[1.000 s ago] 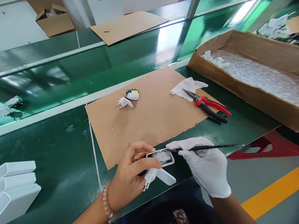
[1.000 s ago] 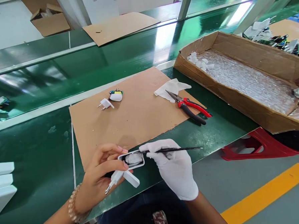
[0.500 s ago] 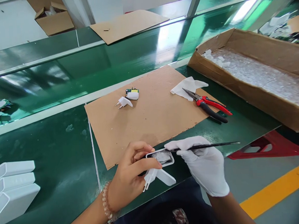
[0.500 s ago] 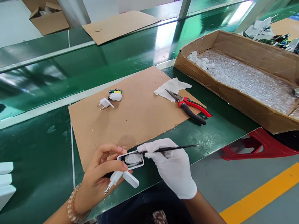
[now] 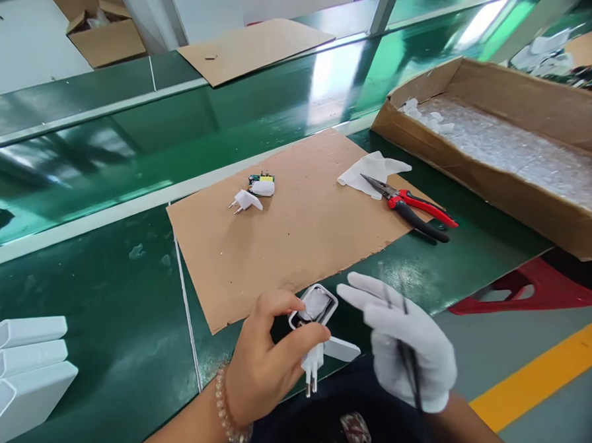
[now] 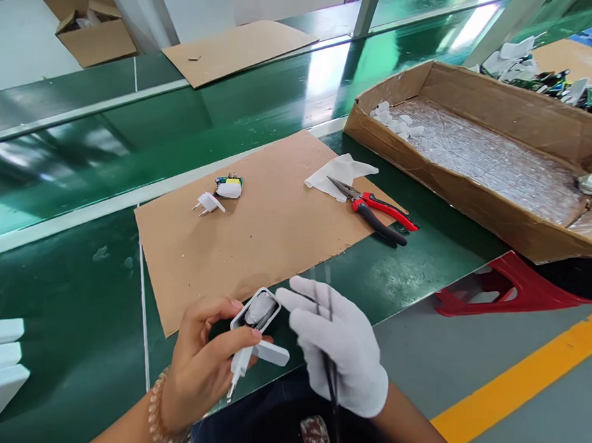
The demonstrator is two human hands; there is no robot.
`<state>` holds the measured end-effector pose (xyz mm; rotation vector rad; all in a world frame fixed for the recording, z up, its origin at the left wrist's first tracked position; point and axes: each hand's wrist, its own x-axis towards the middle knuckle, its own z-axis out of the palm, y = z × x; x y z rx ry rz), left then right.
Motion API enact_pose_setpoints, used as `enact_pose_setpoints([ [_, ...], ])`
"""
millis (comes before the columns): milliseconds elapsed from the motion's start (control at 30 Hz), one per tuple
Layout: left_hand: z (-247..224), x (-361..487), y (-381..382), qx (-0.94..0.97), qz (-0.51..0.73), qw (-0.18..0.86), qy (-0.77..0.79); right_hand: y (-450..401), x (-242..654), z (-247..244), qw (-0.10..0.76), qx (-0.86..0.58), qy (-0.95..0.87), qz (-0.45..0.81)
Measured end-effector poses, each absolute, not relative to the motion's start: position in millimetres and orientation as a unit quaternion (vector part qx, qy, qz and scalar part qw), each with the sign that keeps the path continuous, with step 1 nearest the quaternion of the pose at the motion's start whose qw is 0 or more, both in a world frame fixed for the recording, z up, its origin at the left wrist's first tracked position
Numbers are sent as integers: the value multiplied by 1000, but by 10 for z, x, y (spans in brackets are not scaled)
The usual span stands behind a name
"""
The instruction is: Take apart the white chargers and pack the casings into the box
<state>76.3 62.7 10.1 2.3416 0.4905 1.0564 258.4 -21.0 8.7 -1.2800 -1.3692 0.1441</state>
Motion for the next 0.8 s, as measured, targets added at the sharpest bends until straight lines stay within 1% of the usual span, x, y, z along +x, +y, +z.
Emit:
enact_pose_setpoints([
  [33, 104, 762, 632, 869, 386, 252, 179, -199, 2586, 82, 559, -543, -624, 53],
  [133, 149, 772, 650, 879, 380, 227, 177, -152, 2626, 106, 446, -506, -737, -51],
  [200, 205, 790, 658, 874, 386, 228, 188, -115, 2645, 160, 383, -498, -772, -94],
  [267, 267, 810, 665, 862, 395, 245, 200, -79, 2641, 238, 368, -506, -775, -93],
  [367, 337, 833, 671, 850, 402, 268, 208, -34, 2617, 357, 374, -515, -766, -93],
  [400, 346, 835, 670, 850, 404, 266, 209, -25, 2615, 384, 379, -523, -760, -73],
  [467, 339, 833, 661, 852, 403, 259, 211, -17, 2621, 401, 409, -545, -731, 32],
  [533, 305, 824, 646, 852, 399, 259, 220, -17, 2630, 359, 488, -576, -641, 137],
  [567, 282, 819, 638, 851, 395, 263, 225, -16, 2631, 319, 542, -589, -577, 162],
  [633, 232, 807, 623, 854, 386, 267, 225, -7, 2619, 222, 648, -594, -457, 138],
  [667, 210, 802, 618, 859, 380, 264, 218, 0, 2608, 175, 682, -586, -421, 116],
  [733, 188, 797, 612, 863, 376, 267, 207, 17, 2588, 109, 711, -568, -399, 112],
  [800, 205, 800, 618, 845, 366, 317, 226, 27, 2580, 87, 717, -555, -398, 137],
])
